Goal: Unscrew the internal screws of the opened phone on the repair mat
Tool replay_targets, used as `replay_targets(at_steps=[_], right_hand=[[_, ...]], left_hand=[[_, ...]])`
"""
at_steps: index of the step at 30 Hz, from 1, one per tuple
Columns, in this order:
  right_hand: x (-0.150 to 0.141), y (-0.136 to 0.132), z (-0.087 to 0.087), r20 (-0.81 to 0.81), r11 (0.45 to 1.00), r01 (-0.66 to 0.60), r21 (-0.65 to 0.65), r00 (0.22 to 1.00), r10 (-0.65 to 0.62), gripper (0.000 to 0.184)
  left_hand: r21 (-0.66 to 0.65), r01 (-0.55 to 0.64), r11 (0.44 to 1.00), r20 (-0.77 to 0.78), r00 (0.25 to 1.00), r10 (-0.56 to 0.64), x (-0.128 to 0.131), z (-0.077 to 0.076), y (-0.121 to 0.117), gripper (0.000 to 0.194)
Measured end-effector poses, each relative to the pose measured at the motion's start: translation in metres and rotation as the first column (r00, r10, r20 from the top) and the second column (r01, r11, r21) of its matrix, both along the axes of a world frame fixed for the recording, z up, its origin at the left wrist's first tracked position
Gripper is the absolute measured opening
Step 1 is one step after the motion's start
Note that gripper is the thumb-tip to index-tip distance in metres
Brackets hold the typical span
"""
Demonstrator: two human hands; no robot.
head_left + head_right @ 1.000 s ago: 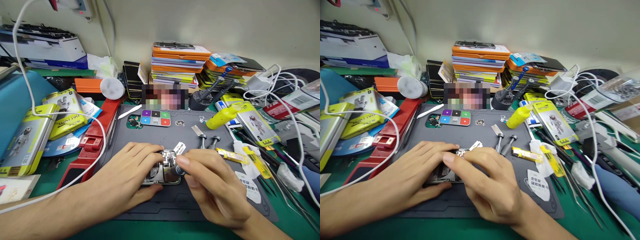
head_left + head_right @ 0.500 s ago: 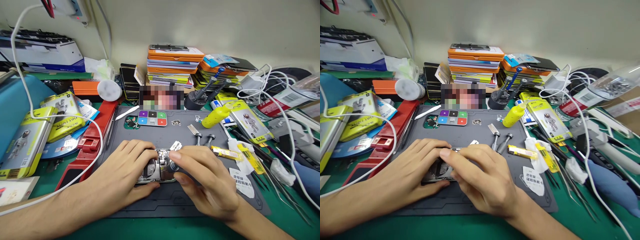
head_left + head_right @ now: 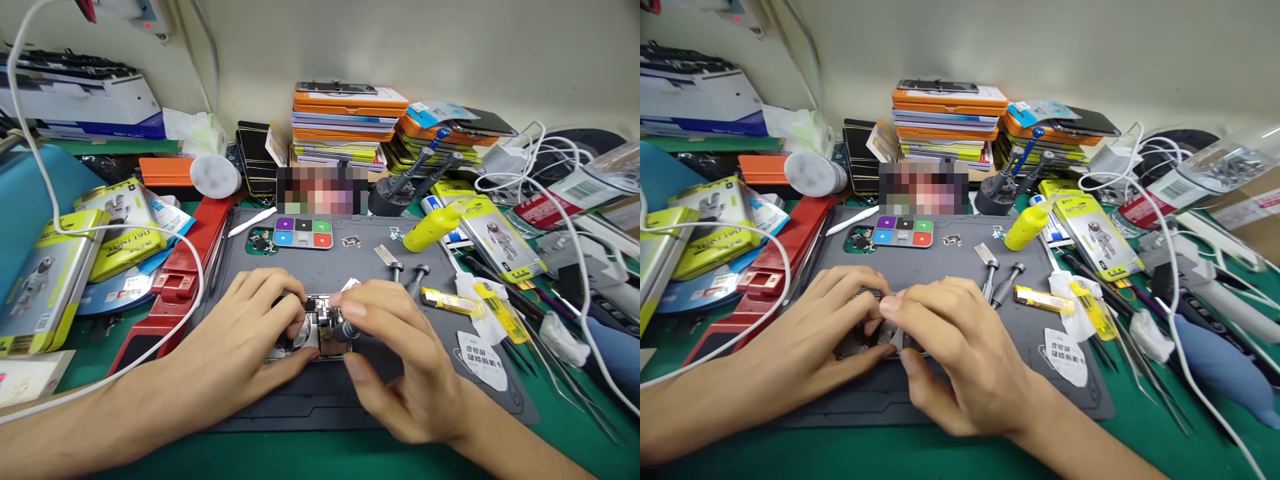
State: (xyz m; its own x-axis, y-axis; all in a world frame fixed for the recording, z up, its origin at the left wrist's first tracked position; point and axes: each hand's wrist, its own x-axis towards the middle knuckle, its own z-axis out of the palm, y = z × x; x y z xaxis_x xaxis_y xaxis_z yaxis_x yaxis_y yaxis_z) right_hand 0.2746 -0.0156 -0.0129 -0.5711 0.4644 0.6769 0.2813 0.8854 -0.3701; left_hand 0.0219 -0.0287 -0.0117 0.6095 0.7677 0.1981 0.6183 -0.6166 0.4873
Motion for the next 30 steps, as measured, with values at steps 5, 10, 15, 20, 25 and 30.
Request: replay_targets(at_steps=[5,10,15,20,25,30], right_hand=[[0.002,0.000,-0.002,0.006,0.998,-0.067,0.005,0.998,0.067,0.063],[0.001,-0.002,-0.001,-0.001,0.999,-0.049,0.023,0.999,0.049,0.059],[-0.002,-0.002,-0.003,0.015,0.999,-0.029,0.021,0.999,0.028,0.057],[-0.006,-0.007,-0.005,-0.087,1.000,0.025,0.000,0.996,-0.025,0.063],[-0.003,-0.016,-0.003,-0.203,0.993,0.093,-0.069,0.974,-0.105,0.081],[-0.003,-0.020,-0.009,-0.185,0.991,0.017,-0.134,0.982,-0.042,0.084]], left_hand=[[0.000,0.024,1.000,-0.005,1.000,-0.024,-0.001,0.000,0.002,0.007],[0.009,0.037,0.999,0.006,0.999,-0.037,0.000,0.000,0.003,0.009],[-0.011,0.066,0.998,0.003,0.998,-0.066,0.000,0.001,0.004,0.007],[-0.015,0.121,0.993,0.011,0.993,-0.120,-0.003,0.001,0.004,0.012],[0.028,0.162,0.986,0.020,0.986,-0.163,-0.005,0.001,0.003,0.021],[0.042,0.196,0.980,0.044,0.979,-0.198,-0.005,0.003,0.005,0.022]])
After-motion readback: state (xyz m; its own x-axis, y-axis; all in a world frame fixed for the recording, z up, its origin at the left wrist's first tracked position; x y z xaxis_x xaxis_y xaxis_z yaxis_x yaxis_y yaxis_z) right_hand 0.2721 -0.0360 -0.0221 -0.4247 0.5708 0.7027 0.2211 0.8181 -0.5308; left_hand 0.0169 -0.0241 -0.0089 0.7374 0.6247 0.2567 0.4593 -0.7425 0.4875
